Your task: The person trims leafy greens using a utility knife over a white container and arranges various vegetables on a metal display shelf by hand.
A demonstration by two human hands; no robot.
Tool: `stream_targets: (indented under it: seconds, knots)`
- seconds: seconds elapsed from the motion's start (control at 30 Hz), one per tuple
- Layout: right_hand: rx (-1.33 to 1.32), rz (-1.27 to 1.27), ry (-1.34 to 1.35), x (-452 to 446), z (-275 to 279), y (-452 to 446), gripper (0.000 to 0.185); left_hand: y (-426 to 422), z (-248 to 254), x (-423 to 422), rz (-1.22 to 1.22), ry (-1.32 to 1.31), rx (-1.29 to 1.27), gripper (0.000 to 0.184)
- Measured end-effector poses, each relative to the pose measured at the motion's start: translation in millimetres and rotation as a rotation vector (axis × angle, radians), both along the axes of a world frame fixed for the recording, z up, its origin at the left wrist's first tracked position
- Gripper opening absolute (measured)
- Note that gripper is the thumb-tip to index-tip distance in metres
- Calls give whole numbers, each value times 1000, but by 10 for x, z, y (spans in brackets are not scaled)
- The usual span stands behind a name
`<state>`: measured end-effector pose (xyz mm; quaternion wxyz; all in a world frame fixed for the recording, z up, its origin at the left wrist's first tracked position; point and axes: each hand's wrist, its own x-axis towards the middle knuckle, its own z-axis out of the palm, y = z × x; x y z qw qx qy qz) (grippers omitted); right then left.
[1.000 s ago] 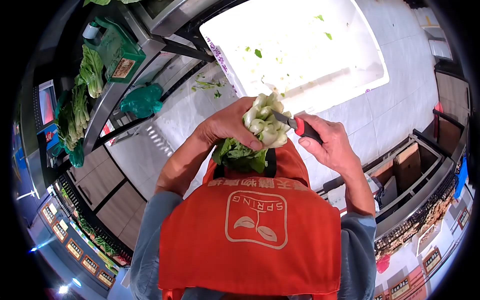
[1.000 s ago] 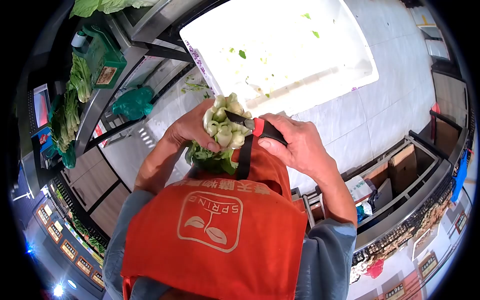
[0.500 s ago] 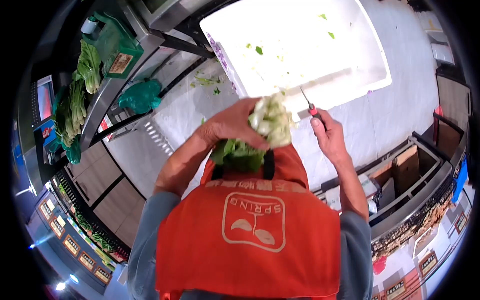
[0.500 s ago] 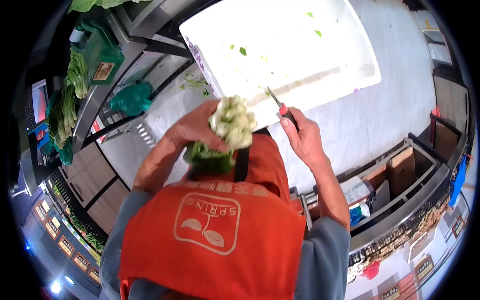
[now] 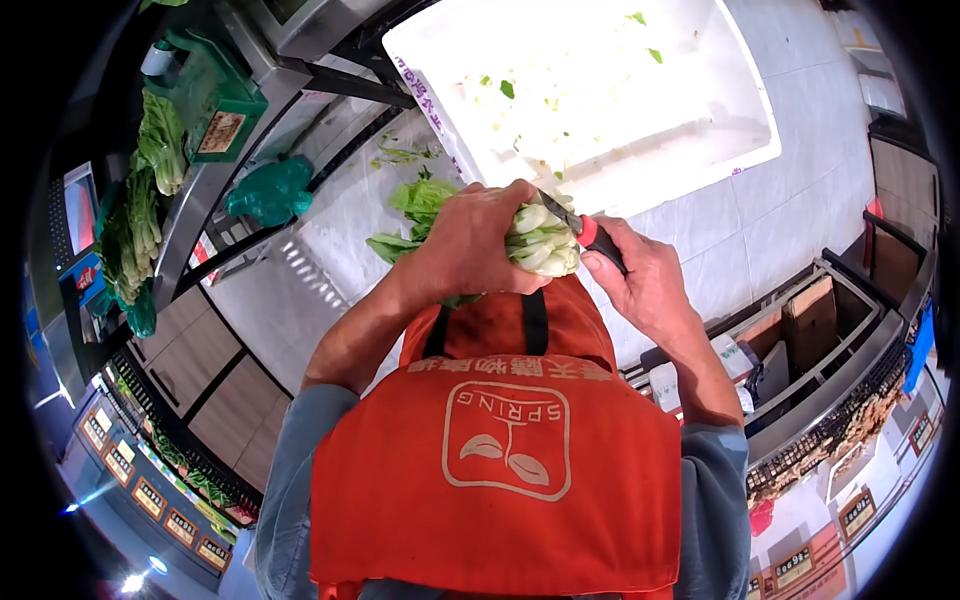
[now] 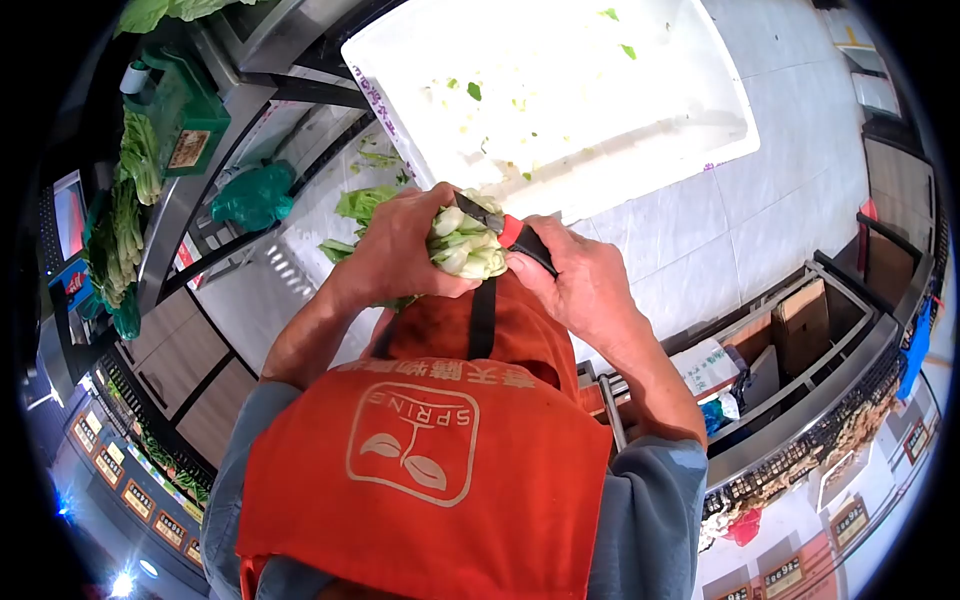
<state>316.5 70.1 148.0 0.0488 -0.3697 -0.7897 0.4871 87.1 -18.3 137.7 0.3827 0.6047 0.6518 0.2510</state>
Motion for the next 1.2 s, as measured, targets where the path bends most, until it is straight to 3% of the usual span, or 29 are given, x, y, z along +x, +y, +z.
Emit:
stream_targets:
  seconds: [0.07,0.17,0.27,0.37,0.53,0.77,0.83,0.97,1.0,1.1,1.2]
  knots:
    - [-13,-49,-35,12,-78,-39,42,-2,-21,3,14,-19,15,66]
    - [-78,-136,-421,478,-953,-71,47,-28,-41,-9,52,11,109,64]
    - [-278,-240,-300,430,-832,-94,49,60,-161,-62,93,119,112,63]
    - [-151,-224,-52,75,-202,-67,43,77,-267,-35,87,231,157,64]
    - [-131,-131,21,-129,19,-61,38,90,-302,19,21,328,216,70]
    - [-88,-110,-149,-138,-152,-108,40,73,-270,40,-37,383,242,74]
    - [-204,-133,-167,-102,-244,-113,45,64,-324,41,-59,399,250,76]
    - [-153,-152,-400,216,-875,-93,53,15,-403,20,-58,398,288,77]
    - [-32,-167,-390,200,-868,-99,50,15,-409,-5,-37,401,305,77]
    - [-359,-410,-20,169,-663,-45,45,-10,-441,-91,-36,415,236,77]
    - [-375,-413,208,-205,-466,71,40,71,-454,-86,-24,392,243,76]
